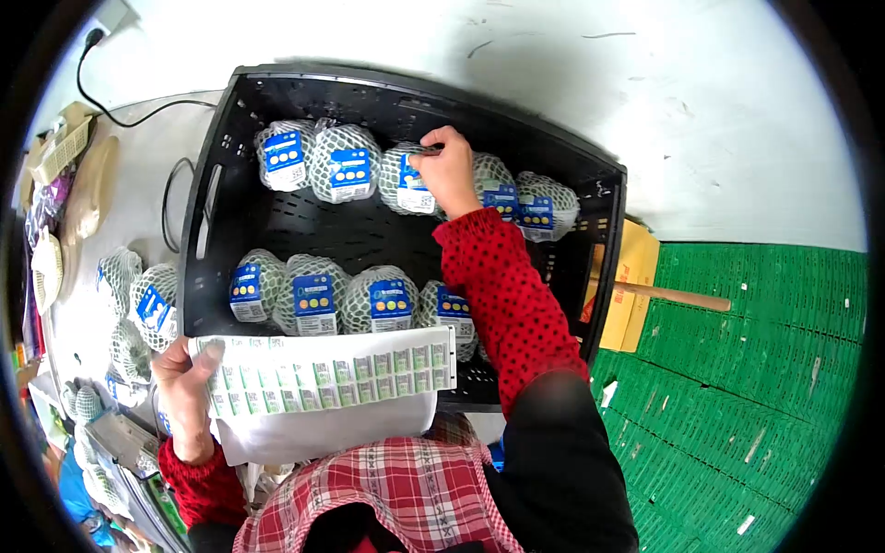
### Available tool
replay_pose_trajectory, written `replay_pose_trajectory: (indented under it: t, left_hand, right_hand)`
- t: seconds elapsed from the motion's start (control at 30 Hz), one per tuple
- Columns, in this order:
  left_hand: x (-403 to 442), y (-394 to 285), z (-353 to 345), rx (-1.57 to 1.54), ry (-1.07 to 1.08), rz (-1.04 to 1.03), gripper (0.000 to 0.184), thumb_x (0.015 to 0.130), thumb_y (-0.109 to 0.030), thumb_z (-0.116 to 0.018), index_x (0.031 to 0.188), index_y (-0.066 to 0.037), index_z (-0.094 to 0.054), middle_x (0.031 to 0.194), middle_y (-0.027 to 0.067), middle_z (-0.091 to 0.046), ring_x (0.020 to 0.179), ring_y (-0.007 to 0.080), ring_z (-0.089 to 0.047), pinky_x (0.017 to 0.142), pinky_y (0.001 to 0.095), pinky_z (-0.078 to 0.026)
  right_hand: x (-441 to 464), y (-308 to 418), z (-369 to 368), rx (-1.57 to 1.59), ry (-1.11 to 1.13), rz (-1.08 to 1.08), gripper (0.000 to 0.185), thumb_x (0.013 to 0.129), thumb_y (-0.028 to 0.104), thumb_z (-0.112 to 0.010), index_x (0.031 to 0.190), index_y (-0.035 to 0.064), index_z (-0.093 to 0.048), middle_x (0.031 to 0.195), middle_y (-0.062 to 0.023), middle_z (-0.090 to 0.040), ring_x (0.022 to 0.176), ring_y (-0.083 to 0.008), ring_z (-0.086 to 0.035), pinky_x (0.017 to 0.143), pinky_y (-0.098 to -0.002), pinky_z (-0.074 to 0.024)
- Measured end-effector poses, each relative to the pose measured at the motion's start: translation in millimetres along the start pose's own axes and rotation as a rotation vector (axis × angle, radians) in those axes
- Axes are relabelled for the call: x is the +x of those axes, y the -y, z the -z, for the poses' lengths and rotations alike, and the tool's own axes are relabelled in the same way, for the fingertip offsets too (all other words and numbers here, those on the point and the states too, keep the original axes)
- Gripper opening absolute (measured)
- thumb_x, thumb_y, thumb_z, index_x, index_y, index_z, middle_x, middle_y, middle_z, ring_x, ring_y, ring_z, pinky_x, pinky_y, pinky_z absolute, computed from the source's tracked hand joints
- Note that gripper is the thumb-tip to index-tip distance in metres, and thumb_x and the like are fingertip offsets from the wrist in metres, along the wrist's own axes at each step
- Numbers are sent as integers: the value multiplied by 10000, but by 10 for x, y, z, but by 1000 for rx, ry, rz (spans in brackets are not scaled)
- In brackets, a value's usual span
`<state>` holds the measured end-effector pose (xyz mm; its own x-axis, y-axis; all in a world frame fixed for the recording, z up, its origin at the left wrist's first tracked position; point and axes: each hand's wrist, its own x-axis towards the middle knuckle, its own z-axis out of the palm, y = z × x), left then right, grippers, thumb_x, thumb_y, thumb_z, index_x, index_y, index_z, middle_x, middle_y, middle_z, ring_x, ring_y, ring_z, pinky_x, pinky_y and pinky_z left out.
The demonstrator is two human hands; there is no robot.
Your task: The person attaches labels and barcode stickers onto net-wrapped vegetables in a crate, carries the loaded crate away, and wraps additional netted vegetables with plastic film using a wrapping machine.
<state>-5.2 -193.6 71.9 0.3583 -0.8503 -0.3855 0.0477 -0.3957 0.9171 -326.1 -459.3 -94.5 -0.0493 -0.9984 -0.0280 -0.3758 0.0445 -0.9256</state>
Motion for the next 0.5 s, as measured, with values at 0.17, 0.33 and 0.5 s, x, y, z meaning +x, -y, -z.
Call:
replay_pose_trajectory:
  t: [0.17, 0.33, 0.5]
  left_hand:
    - [-50, 94, 270, -13, -5, 65, 148, 809, -64, -753, 898, 33, -685, 815, 42, -696, 664, 69, -574, 643, 228, -453]
    - [-92, 53, 352, -133, -82, 45, 156, 798, -62, -782, 780, 13, -646, 741, 17, -669, 621, 36, -520, 578, 209, -404]
    - [-105, 61, 558, -137, -72, 63, 146, 802, -63, -780, 796, 12, -655, 734, 17, -666, 614, 37, -514, 578, 206, -402]
  right_hand:
    - [162, -164, -215, -343, -90, 146, 257, 665, 71, -755, 870, -6, -620, 909, -189, -665, 781, -311, -671, 690, -405, -530]
    - [106, 436, -297, -1118, 7, 94, 400, 682, 235, -810, 956, 23, -611, 929, -219, -655, 848, -381, -672, 709, -447, -550]
    - [37, 558, -610, 56, 113, 105, 450, 635, 24, -814, 1018, -67, -598, 910, -145, -656, 784, -206, -664, 677, -333, -542]
